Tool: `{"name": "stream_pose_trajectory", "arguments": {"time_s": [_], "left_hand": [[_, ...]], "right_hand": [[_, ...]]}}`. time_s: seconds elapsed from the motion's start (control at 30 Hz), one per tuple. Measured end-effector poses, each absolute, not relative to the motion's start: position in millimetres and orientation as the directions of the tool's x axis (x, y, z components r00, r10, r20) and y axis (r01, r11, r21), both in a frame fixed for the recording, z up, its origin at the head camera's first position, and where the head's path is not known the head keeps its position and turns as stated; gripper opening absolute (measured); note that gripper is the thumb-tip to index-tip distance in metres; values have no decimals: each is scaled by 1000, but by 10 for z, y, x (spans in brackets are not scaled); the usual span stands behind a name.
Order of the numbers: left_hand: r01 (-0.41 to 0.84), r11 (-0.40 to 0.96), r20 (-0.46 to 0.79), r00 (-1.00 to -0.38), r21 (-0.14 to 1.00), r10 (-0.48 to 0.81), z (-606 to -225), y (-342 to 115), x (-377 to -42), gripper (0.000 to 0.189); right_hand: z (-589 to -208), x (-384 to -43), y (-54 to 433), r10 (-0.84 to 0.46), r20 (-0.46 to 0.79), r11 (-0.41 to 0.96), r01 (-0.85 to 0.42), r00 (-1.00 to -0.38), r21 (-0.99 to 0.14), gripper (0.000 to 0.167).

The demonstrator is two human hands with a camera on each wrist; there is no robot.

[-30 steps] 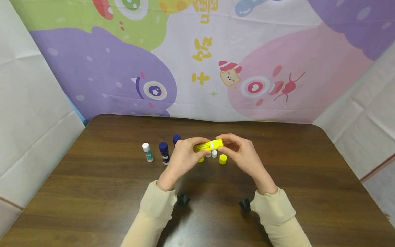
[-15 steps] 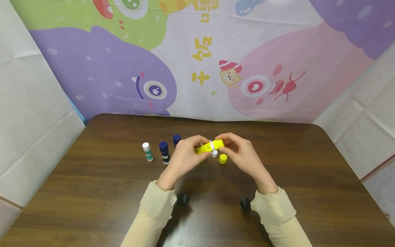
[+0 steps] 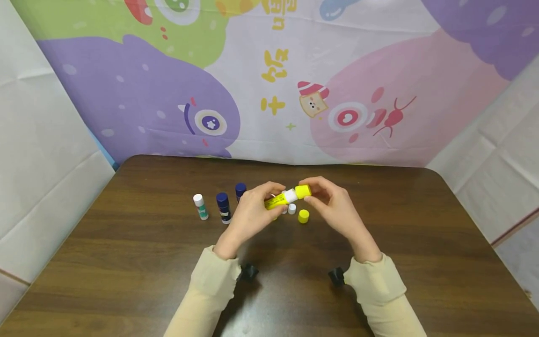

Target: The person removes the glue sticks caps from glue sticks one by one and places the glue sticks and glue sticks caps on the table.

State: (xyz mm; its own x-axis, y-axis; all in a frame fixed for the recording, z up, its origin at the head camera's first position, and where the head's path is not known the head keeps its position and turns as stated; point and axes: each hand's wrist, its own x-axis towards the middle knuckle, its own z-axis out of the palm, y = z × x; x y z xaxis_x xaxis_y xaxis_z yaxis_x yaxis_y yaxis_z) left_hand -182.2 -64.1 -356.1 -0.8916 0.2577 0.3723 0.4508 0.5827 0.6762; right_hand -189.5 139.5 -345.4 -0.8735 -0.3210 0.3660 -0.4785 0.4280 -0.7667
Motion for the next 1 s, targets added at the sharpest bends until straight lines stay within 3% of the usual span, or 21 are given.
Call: {"name": "stream_pose_trajectory", "arguments": {"time_s": [0.5, 1.0], "left_hand": [[440, 582, 365, -897, 685, 249, -3576, -626, -1826, 38], [435, 619, 332, -900, 654, 283, -3592, -660, -1847, 26]], "right_hand": [[-3473, -1922, 1414, -285, 318, 469, -420, -904, -777, 33], [-3508, -1956, 1439, -350, 209, 597, -390, -913, -701, 31]]}}
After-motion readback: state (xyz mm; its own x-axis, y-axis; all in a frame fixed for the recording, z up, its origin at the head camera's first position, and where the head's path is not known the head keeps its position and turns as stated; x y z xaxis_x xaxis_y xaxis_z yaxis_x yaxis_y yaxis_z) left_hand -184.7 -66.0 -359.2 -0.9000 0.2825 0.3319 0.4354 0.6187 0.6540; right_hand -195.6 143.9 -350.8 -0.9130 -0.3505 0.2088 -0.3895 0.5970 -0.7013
